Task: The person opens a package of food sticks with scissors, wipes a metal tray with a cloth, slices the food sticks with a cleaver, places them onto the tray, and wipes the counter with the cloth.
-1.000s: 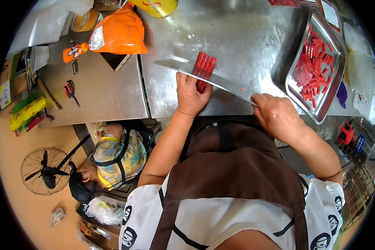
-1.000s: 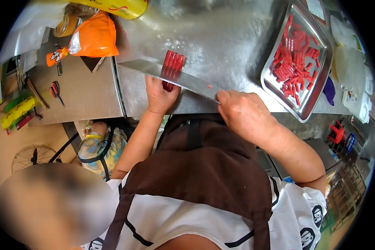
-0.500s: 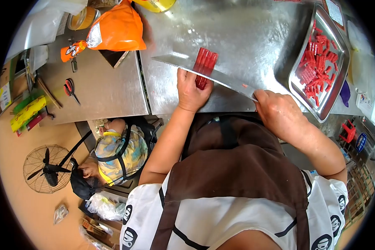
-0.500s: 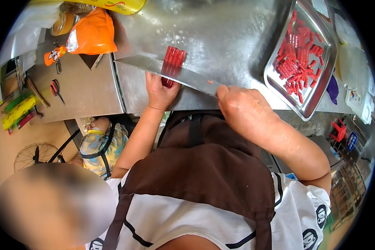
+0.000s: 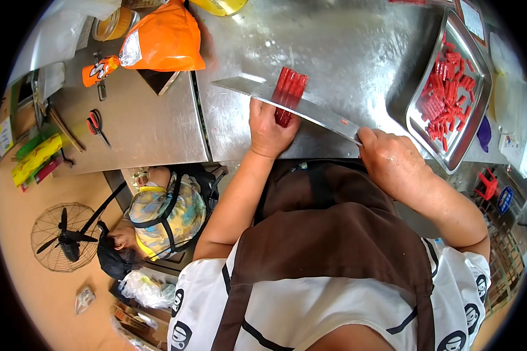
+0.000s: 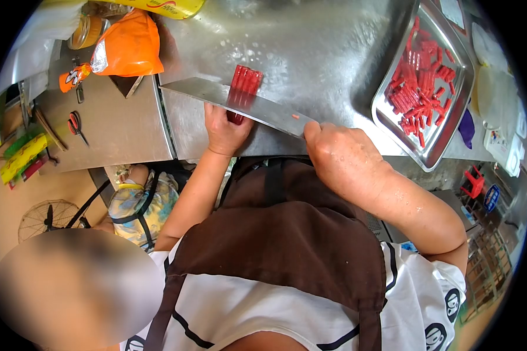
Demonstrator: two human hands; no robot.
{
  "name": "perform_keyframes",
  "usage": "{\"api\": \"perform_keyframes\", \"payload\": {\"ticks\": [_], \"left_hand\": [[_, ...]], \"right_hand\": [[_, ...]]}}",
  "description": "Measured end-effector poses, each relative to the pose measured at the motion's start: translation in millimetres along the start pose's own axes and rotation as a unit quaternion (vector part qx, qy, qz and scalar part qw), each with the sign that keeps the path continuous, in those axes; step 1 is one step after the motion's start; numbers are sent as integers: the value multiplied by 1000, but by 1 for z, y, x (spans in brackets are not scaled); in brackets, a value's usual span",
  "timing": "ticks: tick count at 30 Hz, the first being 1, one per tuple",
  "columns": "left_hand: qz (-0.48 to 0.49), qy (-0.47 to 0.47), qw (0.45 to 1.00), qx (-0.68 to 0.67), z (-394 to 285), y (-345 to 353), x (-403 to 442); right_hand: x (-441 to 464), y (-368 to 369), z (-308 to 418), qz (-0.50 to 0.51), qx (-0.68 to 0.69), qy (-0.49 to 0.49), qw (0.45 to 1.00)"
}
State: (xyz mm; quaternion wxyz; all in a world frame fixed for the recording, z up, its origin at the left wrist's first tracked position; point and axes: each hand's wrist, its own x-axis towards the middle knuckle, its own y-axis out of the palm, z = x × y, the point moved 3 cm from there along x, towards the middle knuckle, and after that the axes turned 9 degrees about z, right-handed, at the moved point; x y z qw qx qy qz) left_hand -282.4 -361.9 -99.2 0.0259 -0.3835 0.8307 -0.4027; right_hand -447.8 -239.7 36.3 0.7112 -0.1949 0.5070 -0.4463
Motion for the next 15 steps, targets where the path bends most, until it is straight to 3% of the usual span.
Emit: {"api": "perform_keyframes", "payload": {"ticks": [8,15], "left_hand": [[-1,-20,1000,-24,5,2,-3],[-32,-22,998,-59,1,1,-2]], "right_hand": [[33,-1,6,-26,64,-43,997],[8,-8,-2,41,89,32,995]]}}
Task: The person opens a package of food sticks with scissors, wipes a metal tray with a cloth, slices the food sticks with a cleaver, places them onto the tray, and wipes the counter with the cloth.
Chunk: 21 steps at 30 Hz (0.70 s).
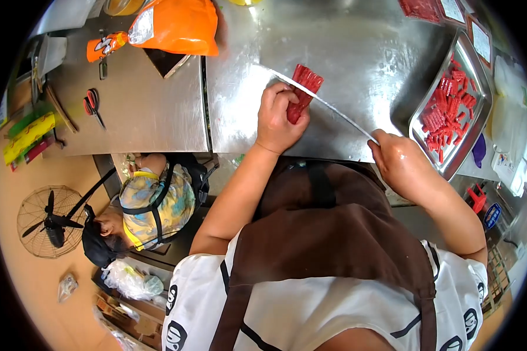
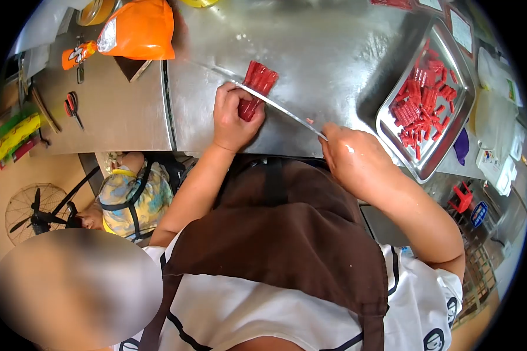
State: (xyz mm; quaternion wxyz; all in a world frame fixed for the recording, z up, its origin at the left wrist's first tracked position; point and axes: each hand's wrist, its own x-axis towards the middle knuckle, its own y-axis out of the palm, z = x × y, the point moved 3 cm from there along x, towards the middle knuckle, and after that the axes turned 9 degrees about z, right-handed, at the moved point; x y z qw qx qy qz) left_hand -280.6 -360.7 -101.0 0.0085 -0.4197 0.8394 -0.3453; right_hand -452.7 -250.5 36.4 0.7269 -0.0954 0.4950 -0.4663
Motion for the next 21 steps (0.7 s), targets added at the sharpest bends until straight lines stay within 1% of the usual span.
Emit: {"api": "perform_keyframes", "payload": {"ticks": [2,4,6,10,12,14,16,17,18,20,21], "left_hand": [[-6,3,1000,-7,1,1,2],[5,12,1000,2,1,1,2],[4,12,1000,1,3,2,1],[2,12,1000,-2,0,-1,2],[1,13,1000,-6,-1,-1,3],[0,6,1000,-9,1,-2,2],[3,12,1000,-3,0,-2,2],[5,11,1000,-4,1,0,1],[6,14,1000,-4,0,1,0],[4,18,1000,-8,0,-1,2],[4,17,1000,-11,-1,-2,2]], "right_hand": [[4,3,-4,10,22,20,1000],[27,13,-3,4,25,2,1000],[54,21,-2,-44,25,-42,998],[61,25,0,-73,33,-36,996],[51,25,-5,-41,30,-1,999],[40,32,-12,-41,22,-14,999],[36,34,-15,-8,28,56,998],[42,37,-14,-40,19,13,999],[48,35,-10,-42,20,13,999],[61,30,1,-81,26,-8,996],[62,30,0,-79,32,2,996]]}}
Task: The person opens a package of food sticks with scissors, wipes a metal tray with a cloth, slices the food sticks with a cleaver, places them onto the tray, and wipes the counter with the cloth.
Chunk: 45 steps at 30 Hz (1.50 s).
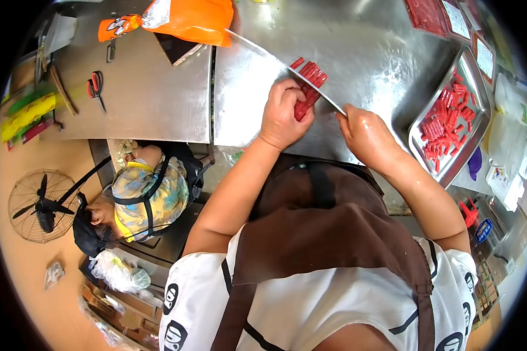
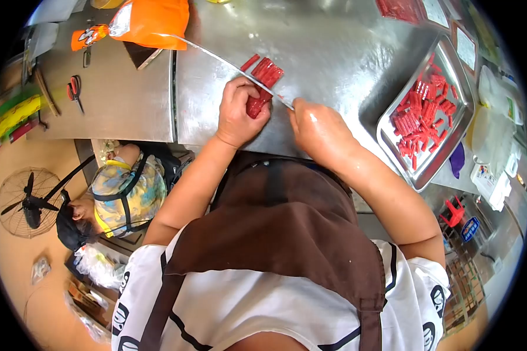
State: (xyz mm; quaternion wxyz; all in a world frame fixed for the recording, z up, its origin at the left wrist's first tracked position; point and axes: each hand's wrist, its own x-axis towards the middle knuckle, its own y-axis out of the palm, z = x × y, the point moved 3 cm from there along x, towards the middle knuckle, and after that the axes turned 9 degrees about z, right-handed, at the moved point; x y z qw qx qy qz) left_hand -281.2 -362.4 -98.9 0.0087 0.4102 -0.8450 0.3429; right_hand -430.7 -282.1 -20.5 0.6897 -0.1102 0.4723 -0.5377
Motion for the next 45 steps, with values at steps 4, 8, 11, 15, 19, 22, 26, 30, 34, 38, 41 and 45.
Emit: {"api": "perform_keyframes", "payload": {"ticks": [4,8,11,15,19,22,26,30,34,38,41,45], "left_hand": [[40,-5,999,9,6,0,-8],[24,7,999,-45,0,-20,-13],[-54,-25,997,-55,-3,-37,-20],[7,-3,1000,-4,0,-35,-34],[25,6,999,24,-10,-27,-31],[17,6,999,28,-6,-23,-29],[22,3,1000,18,-2,-22,-31],[17,-10,1000,9,-1,-20,-31],[18,-37,999,-19,5,-16,-35],[15,-30,999,-9,3,-16,-33],[8,-12,1000,-16,5,-16,-30],[-5,6,1000,-1,4,-17,-29]], "right_hand": [[-8,-3,-9,-12,23,10,1000],[-25,-9,-5,-37,39,-10,998],[-47,-17,4,-51,12,-18,998],[-70,-10,8,-23,-19,-14,999],[-79,2,10,1,-7,-1,1000],[-80,3,12,-2,-27,-2,1000],[-80,2,15,6,-65,-13,998],[-80,2,16,8,-65,-8,998],[-76,1,21,17,-64,4,998],[-63,2,25,55,-60,13,997],[-37,5,31,34,-26,-18,999],[-38,3,32,24,-16,-13,999]]}}
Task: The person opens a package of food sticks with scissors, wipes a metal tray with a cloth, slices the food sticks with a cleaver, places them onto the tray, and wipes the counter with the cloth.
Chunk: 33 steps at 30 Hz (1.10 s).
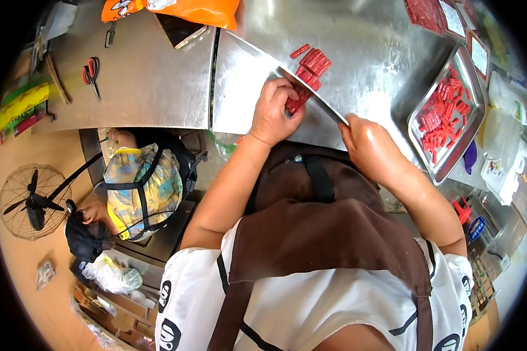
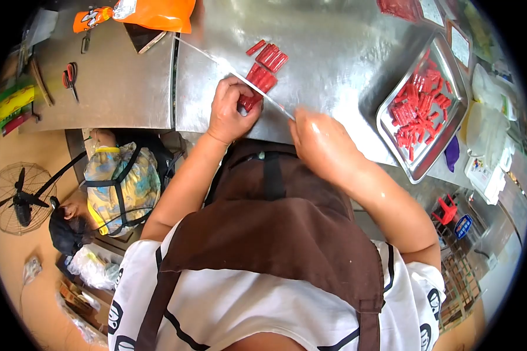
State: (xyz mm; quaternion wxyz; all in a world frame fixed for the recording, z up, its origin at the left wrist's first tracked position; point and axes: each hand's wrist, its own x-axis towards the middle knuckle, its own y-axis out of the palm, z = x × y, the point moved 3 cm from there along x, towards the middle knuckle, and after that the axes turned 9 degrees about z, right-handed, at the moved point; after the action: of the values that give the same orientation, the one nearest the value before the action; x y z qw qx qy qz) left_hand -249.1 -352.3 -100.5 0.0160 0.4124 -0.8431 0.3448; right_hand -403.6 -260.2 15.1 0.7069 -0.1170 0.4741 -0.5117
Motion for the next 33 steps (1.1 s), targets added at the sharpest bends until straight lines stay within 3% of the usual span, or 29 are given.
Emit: {"api": "perform_keyframes", "payload": {"ticks": [8,10,11,20,29,33], "left_hand": [[-6,-16,1000,-5,2,6,-1],[-10,-20,1000,-3,2,5,0],[-12,-24,1000,-1,3,4,-1],[-6,-39,999,38,9,-9,7],[13,-5,1000,22,8,-5,7],[15,24,1000,13,-5,8,1]], "right_hand": [[-3,5,-3,47,-18,36,998],[20,16,-3,36,14,59,997],[26,21,-4,-12,3,3,1000],[47,23,4,-36,20,-4,999],[8,39,-15,-49,23,35,998],[34,31,-3,-117,58,-26,991]]}}
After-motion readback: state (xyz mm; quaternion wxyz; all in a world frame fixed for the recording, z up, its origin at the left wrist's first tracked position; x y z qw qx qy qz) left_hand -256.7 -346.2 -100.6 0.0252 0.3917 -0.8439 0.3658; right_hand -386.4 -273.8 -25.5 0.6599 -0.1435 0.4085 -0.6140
